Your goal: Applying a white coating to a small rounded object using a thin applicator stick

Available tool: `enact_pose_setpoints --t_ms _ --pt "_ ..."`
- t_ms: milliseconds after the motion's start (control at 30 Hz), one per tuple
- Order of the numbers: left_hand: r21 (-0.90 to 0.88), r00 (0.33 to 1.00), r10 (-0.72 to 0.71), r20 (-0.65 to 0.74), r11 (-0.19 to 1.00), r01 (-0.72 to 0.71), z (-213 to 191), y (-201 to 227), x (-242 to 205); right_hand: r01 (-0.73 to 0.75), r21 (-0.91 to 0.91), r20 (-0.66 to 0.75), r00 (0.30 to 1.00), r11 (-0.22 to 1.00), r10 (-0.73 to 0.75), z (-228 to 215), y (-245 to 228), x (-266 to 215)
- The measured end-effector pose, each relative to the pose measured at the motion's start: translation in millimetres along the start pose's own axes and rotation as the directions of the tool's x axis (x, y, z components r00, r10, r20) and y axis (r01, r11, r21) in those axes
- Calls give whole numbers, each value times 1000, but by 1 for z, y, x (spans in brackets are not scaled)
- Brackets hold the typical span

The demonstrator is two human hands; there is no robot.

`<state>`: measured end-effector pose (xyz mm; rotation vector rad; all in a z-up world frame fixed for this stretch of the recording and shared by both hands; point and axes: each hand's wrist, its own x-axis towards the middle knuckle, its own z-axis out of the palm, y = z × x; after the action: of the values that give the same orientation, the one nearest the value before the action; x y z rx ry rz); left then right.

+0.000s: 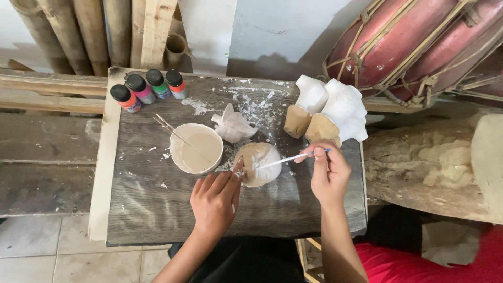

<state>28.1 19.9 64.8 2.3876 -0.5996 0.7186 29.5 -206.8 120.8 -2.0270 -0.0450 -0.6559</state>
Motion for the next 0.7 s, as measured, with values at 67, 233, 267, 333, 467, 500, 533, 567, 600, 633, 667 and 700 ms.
enact_pose_setpoints --t_ms 67,233,267,333,467,500,533,567,600,633,667,700 --pt "2 1000 -2 3 1000 2 0 0 0 11 -20 -9 1000 1000 -11 1 -1 1" --pt "-20 1000 -1 3 1000 1 -2 2 1 48 -125 1 999 991 -48 -4 -4 -8" --pt "-17 1000 -3 -3 1000 3 -1 1 1 59 -149 4 998 987 -59 -7 -5 -9" --pt "-13 1000 -5 -11 1000 5 -1 1 2 72 -172 7 997 983 -72 -9 -5 -10" --pt "-6 1000 -7 5 1000 7 3 -1 -3 62 -143 -3 998 988 -63 -7 -8 -10" --pt "-5 1000 -16 7 1000 16 4 -2 -5 70 -153 19 998 986 -68 -7 -11 -9" --pt "-3 1000 -15 5 1000 15 3 -1 -4 72 -152 18 997 986 -70 -7 -10 -8" --pt "-4 1000 -10 7 1000 10 1 0 -3 69 -164 12 998 984 -68 -8 -9 -8" --pt "-4 1000 -6 6 1000 7 0 1 -2 68 -176 7 998 982 -68 -9 -8 -8" --pt "-2 1000 -7 3 1000 7 -1 1 0 72 -174 7 997 982 -72 -7 -8 -7" --pt "7 1000 3 -5 1000 -3 -2 1 1 80 -160 1 997 984 -80 -5 -8 -8" --pt "16 1000 12 -13 1000 -12 -2 2 2 87 -147 -6 996 985 -89 -4 -8 -8"
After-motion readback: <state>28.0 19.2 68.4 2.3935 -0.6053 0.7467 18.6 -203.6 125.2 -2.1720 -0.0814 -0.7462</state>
